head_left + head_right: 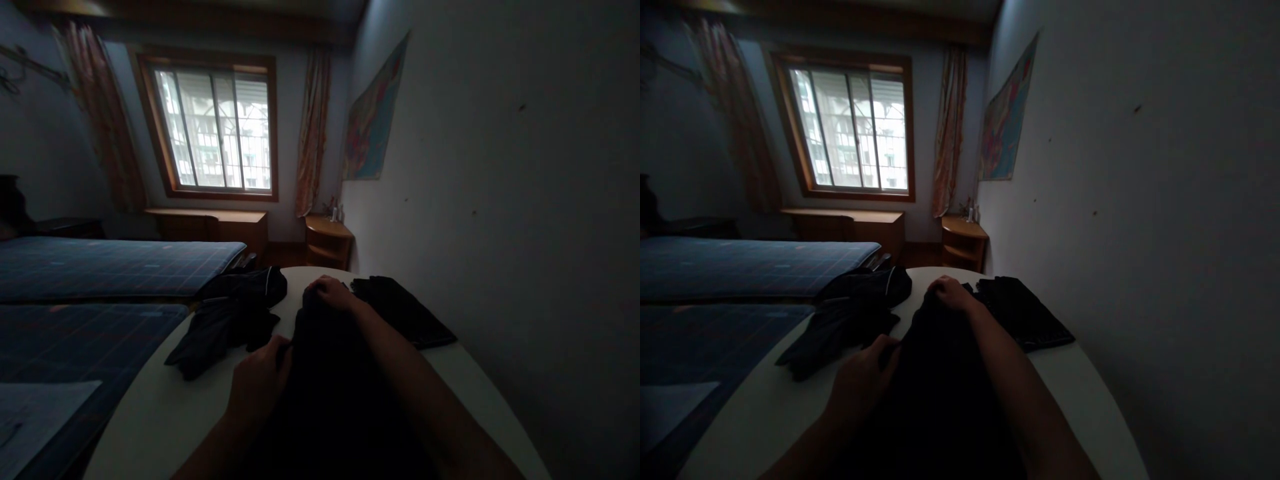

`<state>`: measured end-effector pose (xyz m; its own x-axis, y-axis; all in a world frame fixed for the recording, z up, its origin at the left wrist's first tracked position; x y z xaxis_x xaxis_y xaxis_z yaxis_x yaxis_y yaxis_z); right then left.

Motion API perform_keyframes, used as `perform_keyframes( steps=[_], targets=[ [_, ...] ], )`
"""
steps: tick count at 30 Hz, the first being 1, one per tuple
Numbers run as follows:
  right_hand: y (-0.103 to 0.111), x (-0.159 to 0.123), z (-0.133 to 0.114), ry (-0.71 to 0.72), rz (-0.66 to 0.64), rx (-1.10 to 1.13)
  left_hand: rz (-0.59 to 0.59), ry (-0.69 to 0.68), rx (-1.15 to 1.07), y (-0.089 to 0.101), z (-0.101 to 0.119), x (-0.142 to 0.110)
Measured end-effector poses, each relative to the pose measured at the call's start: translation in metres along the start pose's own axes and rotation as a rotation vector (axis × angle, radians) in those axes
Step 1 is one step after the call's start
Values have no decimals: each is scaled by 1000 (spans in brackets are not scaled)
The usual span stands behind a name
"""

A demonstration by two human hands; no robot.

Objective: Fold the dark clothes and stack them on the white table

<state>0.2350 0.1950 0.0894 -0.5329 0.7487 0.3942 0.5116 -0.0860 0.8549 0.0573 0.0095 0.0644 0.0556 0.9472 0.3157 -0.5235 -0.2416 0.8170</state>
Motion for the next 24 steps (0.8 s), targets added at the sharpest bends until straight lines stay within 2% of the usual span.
perform_keyframes(
  steps=[6,14,18,24],
  targets=[
    [-3,2,-8,-16,-11,-94,21,-3,71,4,-1,3],
    [-4,-2,-35,34,-148,-537,35,79,79,10,-8,7],
    [-7,-8,-48,186,-156,-587,35,85,69,12,-11,9],
    [-18,-19,-90,494,-240,-435,32,75,73,11,-11,10]
  ],
)
Point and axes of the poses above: each hand's wrist, its own x-axis towards the middle knuckle, its own y-axis out of the back of the hand, z = x × y, the point moved 6 cm from there along x, towards the middle knuckle, and after that the axes turned 7 degrees about -x, right-handed, at the moved point
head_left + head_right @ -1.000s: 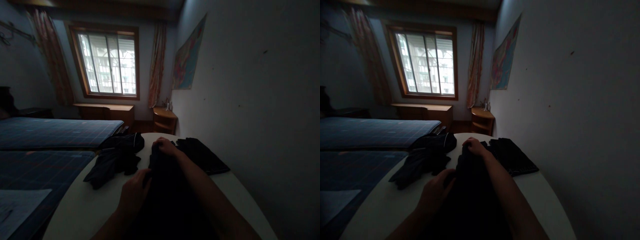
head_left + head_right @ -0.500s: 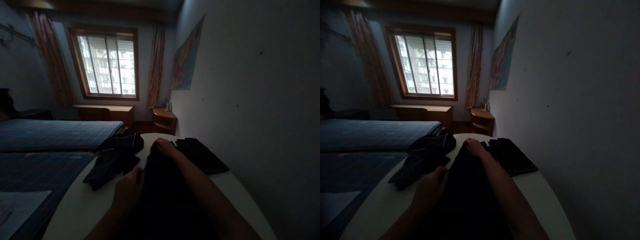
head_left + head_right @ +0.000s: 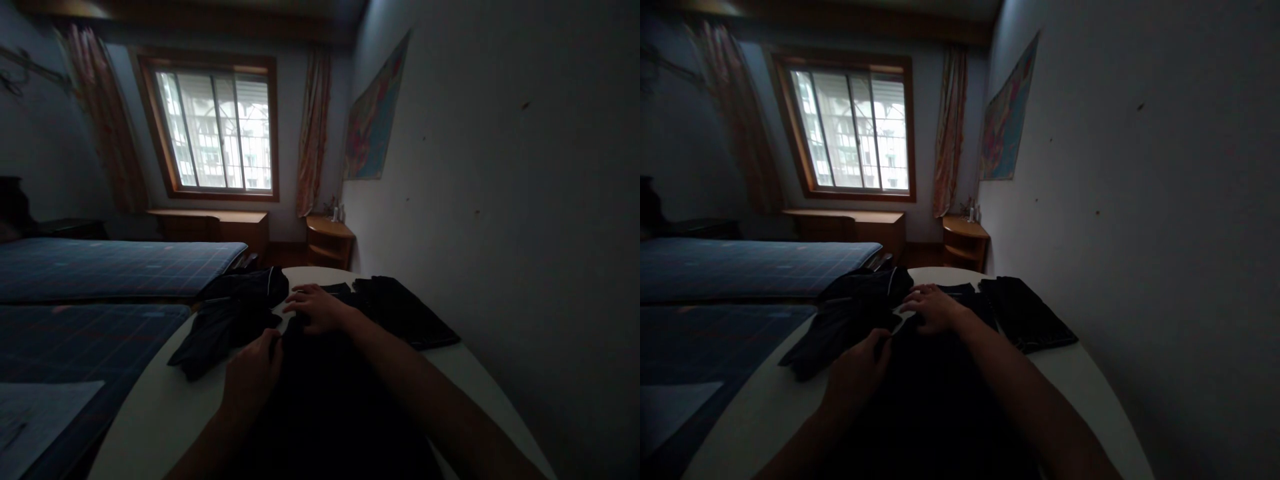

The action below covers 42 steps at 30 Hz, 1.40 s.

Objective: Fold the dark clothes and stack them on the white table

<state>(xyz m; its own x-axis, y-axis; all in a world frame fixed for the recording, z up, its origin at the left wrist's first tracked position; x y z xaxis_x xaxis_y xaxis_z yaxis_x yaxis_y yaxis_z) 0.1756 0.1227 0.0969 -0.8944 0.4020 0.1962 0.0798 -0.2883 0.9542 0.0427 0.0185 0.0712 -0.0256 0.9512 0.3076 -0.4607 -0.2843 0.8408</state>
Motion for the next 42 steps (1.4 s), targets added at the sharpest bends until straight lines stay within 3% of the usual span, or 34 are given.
perform_keyframes(
  steps=[3,6,19,26,31,34,38,42],
  targets=[
    [0,6,-15,103,-51,-2,-15,10,26,1,0,0],
    [-4,10,-12,110,-91,-72,-22,4,67,2,1,-1],
    [-18,8,34,-126,-128,-350,-10,-233,15,-14,17,-12],
    [-25,12,34,-142,-124,-340,-7,-300,-84,-16,21,-16],
    [-23,5,47,-236,-123,-288,-5,-328,-210,-19,27,-22],
    [-25,-9,57,-296,-113,-209,-70,-344,-321,-27,34,-29],
    [-38,-35,65,-338,-145,-49,-247,-371,-411,-44,44,-37],
    [-50,-57,81,-561,-100,181,-373,-375,-410,-56,51,-41]
  ],
)
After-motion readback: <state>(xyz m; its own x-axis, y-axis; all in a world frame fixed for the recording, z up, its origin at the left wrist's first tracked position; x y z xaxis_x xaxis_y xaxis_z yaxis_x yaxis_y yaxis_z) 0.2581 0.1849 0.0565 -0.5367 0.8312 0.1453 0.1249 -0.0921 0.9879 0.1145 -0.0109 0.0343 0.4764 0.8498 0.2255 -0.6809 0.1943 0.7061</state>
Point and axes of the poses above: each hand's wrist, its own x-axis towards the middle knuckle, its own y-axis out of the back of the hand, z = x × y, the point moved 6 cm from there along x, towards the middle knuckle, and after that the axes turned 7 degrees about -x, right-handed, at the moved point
